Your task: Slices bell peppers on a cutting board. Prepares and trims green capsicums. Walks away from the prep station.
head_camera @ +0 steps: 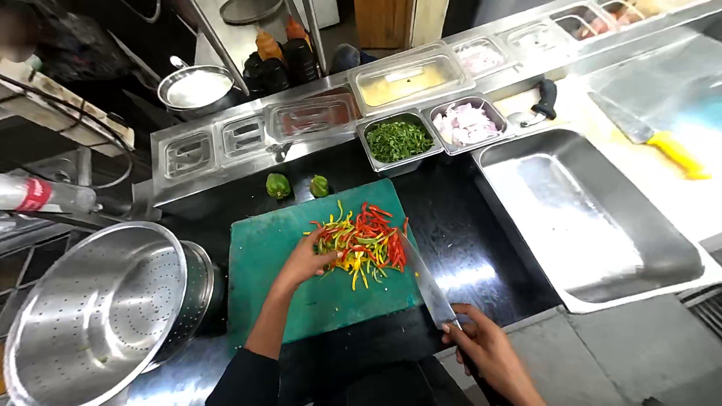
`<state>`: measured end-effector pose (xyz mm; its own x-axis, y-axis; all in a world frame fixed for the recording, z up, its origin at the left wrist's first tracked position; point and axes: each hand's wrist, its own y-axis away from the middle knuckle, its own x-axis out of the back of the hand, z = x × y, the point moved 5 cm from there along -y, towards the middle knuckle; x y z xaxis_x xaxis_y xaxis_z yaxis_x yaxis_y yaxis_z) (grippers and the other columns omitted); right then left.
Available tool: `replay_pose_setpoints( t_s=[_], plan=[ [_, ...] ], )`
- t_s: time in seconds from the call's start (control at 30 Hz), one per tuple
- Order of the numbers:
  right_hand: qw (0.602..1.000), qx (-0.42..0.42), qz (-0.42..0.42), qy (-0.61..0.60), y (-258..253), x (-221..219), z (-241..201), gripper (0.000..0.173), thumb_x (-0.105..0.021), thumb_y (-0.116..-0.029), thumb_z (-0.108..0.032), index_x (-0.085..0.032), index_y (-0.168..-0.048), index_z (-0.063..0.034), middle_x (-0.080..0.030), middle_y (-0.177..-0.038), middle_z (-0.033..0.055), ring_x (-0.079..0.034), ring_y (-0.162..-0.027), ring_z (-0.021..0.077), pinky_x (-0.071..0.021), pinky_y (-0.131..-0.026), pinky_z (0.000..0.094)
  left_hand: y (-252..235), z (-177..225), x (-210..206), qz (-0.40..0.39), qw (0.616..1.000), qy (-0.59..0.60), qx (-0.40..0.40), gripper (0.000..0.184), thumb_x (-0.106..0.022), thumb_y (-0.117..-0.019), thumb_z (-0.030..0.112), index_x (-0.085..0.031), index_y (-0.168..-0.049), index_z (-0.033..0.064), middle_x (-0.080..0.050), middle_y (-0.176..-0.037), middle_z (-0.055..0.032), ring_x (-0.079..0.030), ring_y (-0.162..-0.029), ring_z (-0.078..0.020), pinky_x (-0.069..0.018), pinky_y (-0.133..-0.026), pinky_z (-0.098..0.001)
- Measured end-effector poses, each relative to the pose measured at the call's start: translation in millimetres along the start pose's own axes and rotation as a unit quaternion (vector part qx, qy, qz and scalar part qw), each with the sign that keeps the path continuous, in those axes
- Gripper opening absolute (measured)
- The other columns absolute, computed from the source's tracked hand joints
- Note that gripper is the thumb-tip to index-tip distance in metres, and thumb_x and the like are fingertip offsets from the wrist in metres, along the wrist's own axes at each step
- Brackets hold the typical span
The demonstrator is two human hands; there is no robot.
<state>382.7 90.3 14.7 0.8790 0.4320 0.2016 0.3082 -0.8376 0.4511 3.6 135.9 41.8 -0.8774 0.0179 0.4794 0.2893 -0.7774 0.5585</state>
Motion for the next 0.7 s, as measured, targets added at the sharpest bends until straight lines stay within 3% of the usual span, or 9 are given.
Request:
replay_pose_setpoints(
  t_s=[0.17,0.3,0.43,0.53,0.7],
  plan=[
    [0.998,-0.001,-0.064,0.01,-16,-22,-17,0.035,-0.066,-0.098,-0.02,-0.059,-0.13,-0.008,-0.074,-0.081,0.0035,-0.066,-0.052,0.0139,-0.0552,-0.045,0.0294,0,13,-15,-0.009,0.999,-0.031,0.0,0.096,-0.087,-0.0823,0.036,-0.033,-0.159,0.0185,-0.036,-0.154,-0.0283,-0.065,-0.111,-0.0409,-0.0605,-0.085,-0.0515],
    [0.999,0.027,-0.015,-0.01,-9,2,-28,0.035,-0.065,-0.0973,-0.017,-0.059,-0.129,-0.0045,-0.075,-0.08,0.0048,-0.065,-0.051,0.0145,-0.0537,-0.042,0.0295,11,10,-6,0.036,0.998,-0.051,-0.016,0.086,-0.085,-0.0835,0.041,-0.043,-0.154,0.0173,-0.042,-0.153,-0.0238,-0.063,-0.115,-0.0411,-0.0575,-0.089,-0.0558],
    [0.999,0.019,0.03,0.013,-10,29,-15,0.035,-0.065,-0.0966,-0.016,-0.057,-0.128,-0.0026,-0.074,-0.078,0.0042,-0.064,-0.049,0.0135,-0.0533,-0.041,0.0287,14,-2,3,0.048,0.997,-0.053,0.004,0.085,-0.084,-0.0853,0.039,-0.042,-0.155,0.0166,-0.032,-0.159,-0.0243,-0.058,-0.122,-0.042,-0.0522,-0.097,-0.0561],
    [0.998,0.006,0.011,0.059,-10,18,-10,0.035,-0.066,-0.0969,-0.019,-0.059,-0.129,-0.0058,-0.074,-0.077,0.0031,-0.066,-0.051,0.0137,-0.0559,-0.045,0.0304,11,-2,-4,0.047,0.998,-0.045,-0.006,0.085,-0.084,-0.0852,0.039,-0.041,-0.156,0.018,-0.033,-0.159,-0.0228,-0.059,-0.121,-0.0399,-0.0521,-0.097,-0.0551],
    [0.997,0.01,-0.019,0.07,-4,4,-14,0.035,-0.067,-0.0971,-0.019,-0.06,-0.129,-0.0067,-0.075,-0.078,0.003,-0.067,-0.053,0.0133,-0.0562,-0.046,0.03,8,2,0,0.066,0.996,-0.056,-0.032,0.08,-0.083,-0.086,0.038,-0.046,-0.152,0.0122,-0.035,-0.159,-0.0199,-0.056,-0.127,-0.0395,-0.0498,-0.1,-0.0563]
  ],
)
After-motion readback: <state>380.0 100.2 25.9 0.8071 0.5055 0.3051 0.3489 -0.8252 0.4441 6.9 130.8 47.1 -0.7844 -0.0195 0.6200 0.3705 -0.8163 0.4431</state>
